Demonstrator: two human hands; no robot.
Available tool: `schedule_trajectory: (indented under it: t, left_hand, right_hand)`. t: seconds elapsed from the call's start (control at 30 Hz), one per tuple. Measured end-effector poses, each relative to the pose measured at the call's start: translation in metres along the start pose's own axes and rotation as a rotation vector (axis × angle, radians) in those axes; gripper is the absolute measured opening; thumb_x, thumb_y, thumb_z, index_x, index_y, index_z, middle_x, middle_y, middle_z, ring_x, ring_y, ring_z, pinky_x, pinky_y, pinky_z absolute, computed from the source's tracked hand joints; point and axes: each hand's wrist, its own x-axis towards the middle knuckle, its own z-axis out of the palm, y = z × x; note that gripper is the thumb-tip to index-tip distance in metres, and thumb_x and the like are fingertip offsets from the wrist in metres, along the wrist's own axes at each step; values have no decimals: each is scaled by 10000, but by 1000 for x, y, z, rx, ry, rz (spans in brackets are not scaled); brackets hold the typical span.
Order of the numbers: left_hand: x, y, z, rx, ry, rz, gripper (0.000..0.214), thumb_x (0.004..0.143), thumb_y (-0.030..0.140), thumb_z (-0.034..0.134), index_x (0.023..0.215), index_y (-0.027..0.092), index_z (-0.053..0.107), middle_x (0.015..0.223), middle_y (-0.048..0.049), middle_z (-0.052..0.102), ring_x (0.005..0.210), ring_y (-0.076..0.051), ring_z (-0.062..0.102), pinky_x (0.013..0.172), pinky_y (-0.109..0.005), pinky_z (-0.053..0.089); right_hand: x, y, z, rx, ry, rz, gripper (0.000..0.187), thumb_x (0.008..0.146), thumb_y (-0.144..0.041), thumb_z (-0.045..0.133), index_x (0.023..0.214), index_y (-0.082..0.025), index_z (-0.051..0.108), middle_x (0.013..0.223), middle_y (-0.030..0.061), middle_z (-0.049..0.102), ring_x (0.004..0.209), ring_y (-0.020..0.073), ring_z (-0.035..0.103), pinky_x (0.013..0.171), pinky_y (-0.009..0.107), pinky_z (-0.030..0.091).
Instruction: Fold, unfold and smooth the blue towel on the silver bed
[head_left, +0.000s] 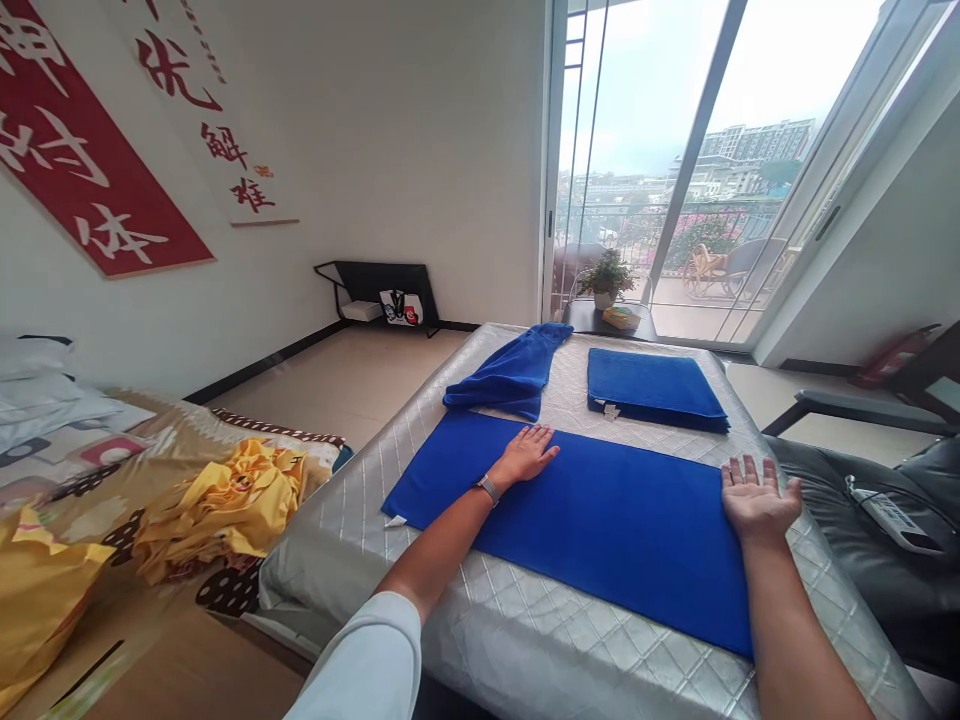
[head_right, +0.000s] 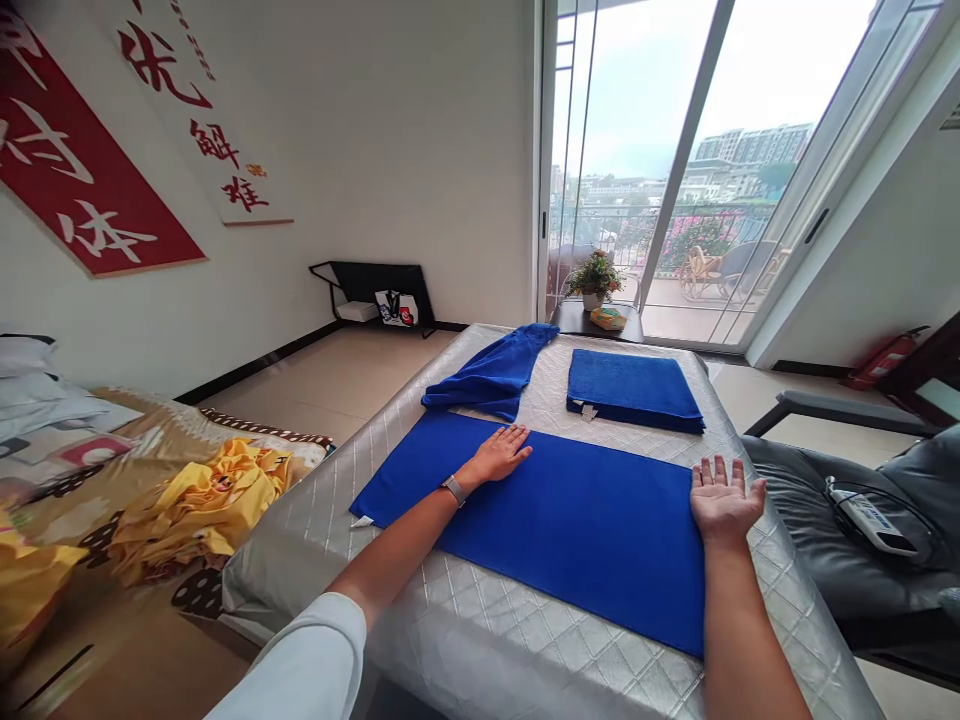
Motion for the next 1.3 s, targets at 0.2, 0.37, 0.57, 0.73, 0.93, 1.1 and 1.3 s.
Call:
schedule_trajectory:
  t: [0.2, 0.37, 0.57, 0.73, 0.93, 1.1, 1.3]
  left_hand:
    - [-33, -77, -43, 216, 38, -266, 680, 1035, 549, 204, 1598, 176, 286, 1676, -79, 251, 1556, -224, 177, 1267, -425, 90]
    - [-61, -132, -73, 324, 79, -503, 685, 1044, 527, 173, 1603, 140, 262, 1678, -97, 240, 1555, -238, 178, 1261, -420, 107]
    - [-65, -145, -72, 338, 135, -518, 695, 1042, 540, 186, 1594, 129, 281, 1677, -99, 247, 1554, -240, 177, 1259, -412, 87]
    - [-63, -149, -68, 330, 152, -514, 686, 1041, 542, 178, 1593, 149, 288, 1679, -84, 249, 1556, -227, 169, 1258, -410, 78]
    - [-63, -149, -67, 337, 158, -511, 694, 1033, 559, 202, 1588, 154, 298, 1674, -89, 266, 1549, -244, 187, 1249, -420, 100]
    - [-61, -145, -78, 300, 124, -526, 698, 1023, 593, 203, 1581, 190, 318, 1674, -80, 270, 1535, -272, 229, 1234, -446, 149]
    - [-57, -148, -102, 269, 122, -582, 621, 1045, 541, 173, 1439, 210, 520, 1536, -107, 508, 1420, -295, 432, 1161, -489, 301]
  right_hand:
    - [7, 2, -8, -110, -40, -40, 502, 957, -600, 343, 1304, -326, 579, 1482, 59, 507, 1300, 195, 559, 1094, 507, 450]
    - [12, 2, -13, -212, -67, -78, 481, 970, -594, 297, 1287, -347, 561, 1467, 48, 531, 1287, 188, 584, 1142, 509, 403]
    - [18, 6, -10, -423, -45, -85, 432, 952, -449, 377, 1344, -321, 507, 1489, 54, 520, 1275, 147, 593, 1154, 395, 406]
    - [16, 8, -6, -1156, -71, -252, 531, 930, -423, 373, 1410, -247, 516, 1435, 83, 583, 1355, 227, 518, 1152, 413, 399]
    - [10, 6, -22, -2031, -256, -430, 565, 933, -407, 402, 1368, -104, 596, 1522, 182, 502, 1454, 340, 384, 1231, 493, 224]
    - [10, 12, -27, -2212, -239, -520, 605, 983, -415, 280, 1413, -95, 561, 1525, 177, 503, 1438, 303, 418, 1207, 451, 289]
    - [12, 12, -26, -2229, -219, -520, 628, 985, -418, 242, 1429, -104, 556, 1522, 154, 514, 1444, 273, 418, 1211, 397, 280]
